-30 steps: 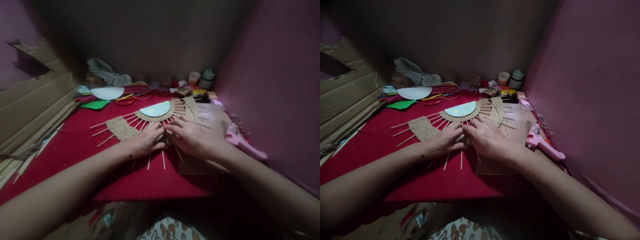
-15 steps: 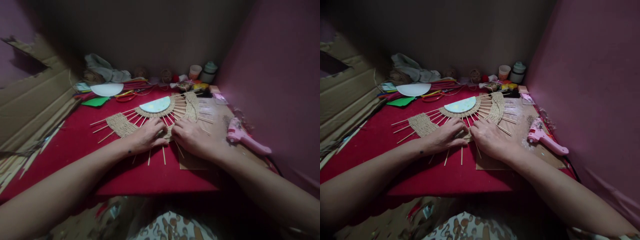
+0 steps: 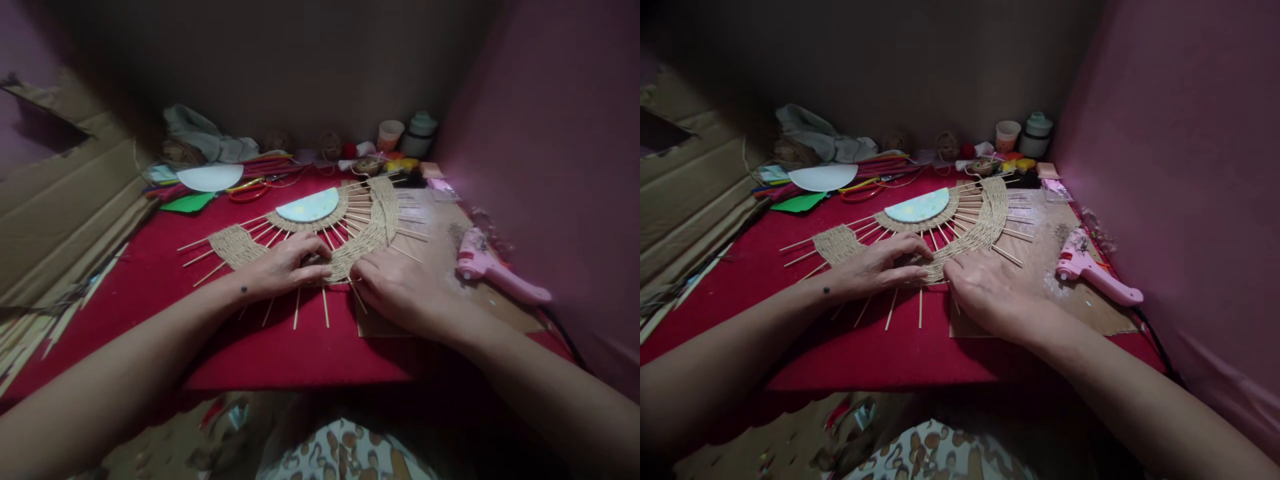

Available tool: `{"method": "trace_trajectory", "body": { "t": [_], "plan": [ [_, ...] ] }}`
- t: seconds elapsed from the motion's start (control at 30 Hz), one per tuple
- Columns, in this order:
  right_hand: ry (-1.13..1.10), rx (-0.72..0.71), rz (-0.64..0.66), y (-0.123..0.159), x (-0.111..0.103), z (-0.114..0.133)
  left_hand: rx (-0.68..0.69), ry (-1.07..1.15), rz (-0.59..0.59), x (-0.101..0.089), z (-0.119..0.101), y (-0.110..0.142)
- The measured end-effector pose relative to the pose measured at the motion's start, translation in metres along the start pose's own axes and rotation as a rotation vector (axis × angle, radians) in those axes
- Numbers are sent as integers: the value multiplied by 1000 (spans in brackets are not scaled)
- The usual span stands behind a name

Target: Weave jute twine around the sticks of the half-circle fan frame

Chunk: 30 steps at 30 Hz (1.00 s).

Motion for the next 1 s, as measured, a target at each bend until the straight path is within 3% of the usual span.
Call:
{"method": "trace_trajectory", "body": {
  "t": [0.4,0.57,0.77,1.0],
  "plan": [
    [-299,42,27,33,-6,1,57,-112,0,5,1,0],
    [-345,81,29,39,-4,0,95,-157,34,6,-2,2],
    [-403,19,2,46,-8,4,114,-186,19,8,-2,3],
    [-330,83,27,44,-7,1,88,-173,42,8,-4,2]
  ]
}}
Point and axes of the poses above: each hand's wrist, its own y-axis away from the middle knuckle, its own x-axis out of the palm, z = x × y, the point moved 3 cm from there along -y, towards the middle knuckle, and after that the axes turned 2 degrees about -z, right-handed, at the moved point
